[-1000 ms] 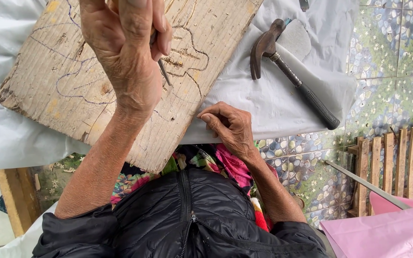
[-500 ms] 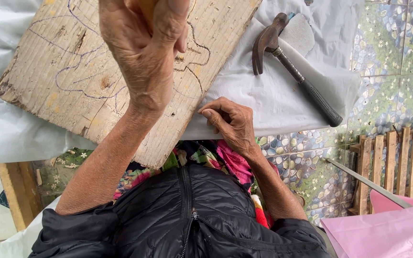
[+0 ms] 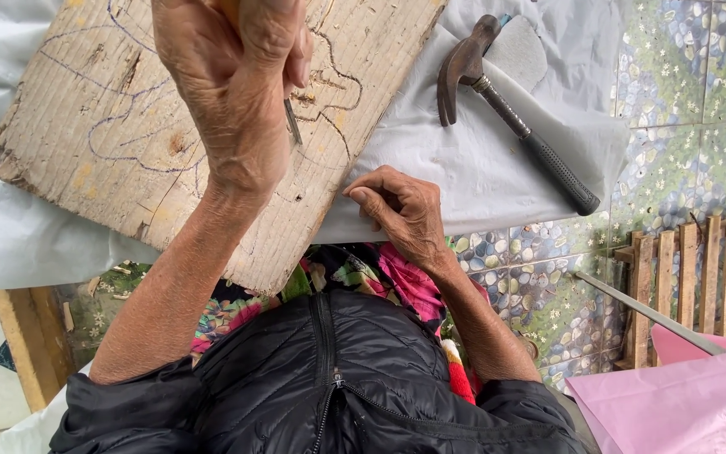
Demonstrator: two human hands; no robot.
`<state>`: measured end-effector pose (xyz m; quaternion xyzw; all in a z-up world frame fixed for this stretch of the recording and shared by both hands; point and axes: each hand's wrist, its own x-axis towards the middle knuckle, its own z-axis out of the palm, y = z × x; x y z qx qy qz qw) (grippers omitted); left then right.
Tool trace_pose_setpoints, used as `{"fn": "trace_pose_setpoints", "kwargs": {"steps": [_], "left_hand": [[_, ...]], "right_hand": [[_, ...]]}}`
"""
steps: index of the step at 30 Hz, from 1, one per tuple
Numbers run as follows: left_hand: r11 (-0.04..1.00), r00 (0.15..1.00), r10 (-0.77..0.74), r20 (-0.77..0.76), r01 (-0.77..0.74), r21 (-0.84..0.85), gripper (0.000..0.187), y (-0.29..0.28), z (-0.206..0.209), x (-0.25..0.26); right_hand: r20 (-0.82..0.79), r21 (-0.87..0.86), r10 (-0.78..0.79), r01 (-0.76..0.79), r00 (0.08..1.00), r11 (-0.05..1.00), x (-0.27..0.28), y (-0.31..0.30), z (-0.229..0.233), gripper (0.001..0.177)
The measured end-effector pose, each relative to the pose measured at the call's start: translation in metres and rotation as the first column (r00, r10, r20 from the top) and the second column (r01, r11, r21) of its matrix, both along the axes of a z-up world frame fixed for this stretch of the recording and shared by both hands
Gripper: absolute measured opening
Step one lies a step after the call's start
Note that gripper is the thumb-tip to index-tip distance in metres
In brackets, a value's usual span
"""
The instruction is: Carving a floral design into a wooden board using a hammer and chisel
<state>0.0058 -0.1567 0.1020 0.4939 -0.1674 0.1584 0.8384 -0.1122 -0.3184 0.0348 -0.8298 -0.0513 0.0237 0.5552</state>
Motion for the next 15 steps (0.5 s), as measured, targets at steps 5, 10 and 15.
{"fn": "trace_pose_setpoints", "kwargs": {"steps": [5,10,15], "left_hand": [[1.0,1.0,-0.002,0.024,0.002,0.018,0.021,0.0001,0.0015,0.001],[0.999,1.0,-0.004,0.023,0.003,0.036,0.017,0.0013,-0.0016,-0.0008],[0.999,1.0,-0.012,0.026,0.011,0.046,0.016,0.0009,-0.0008,-0.0002]], "right_hand": [[0.003,0.011,0.001,-0.001,1.0,1.0,0.0002,0.0006,-0.001,0.019],[-0.018,0.002,-0.005,0.005,1.0,1.0,-0.0006,0.0006,-0.0017,0.018],[-0.031,0.015,-0.017,0.017,0.999,1.0,-0.0005,0.001,-0.0012,0.018]]}}
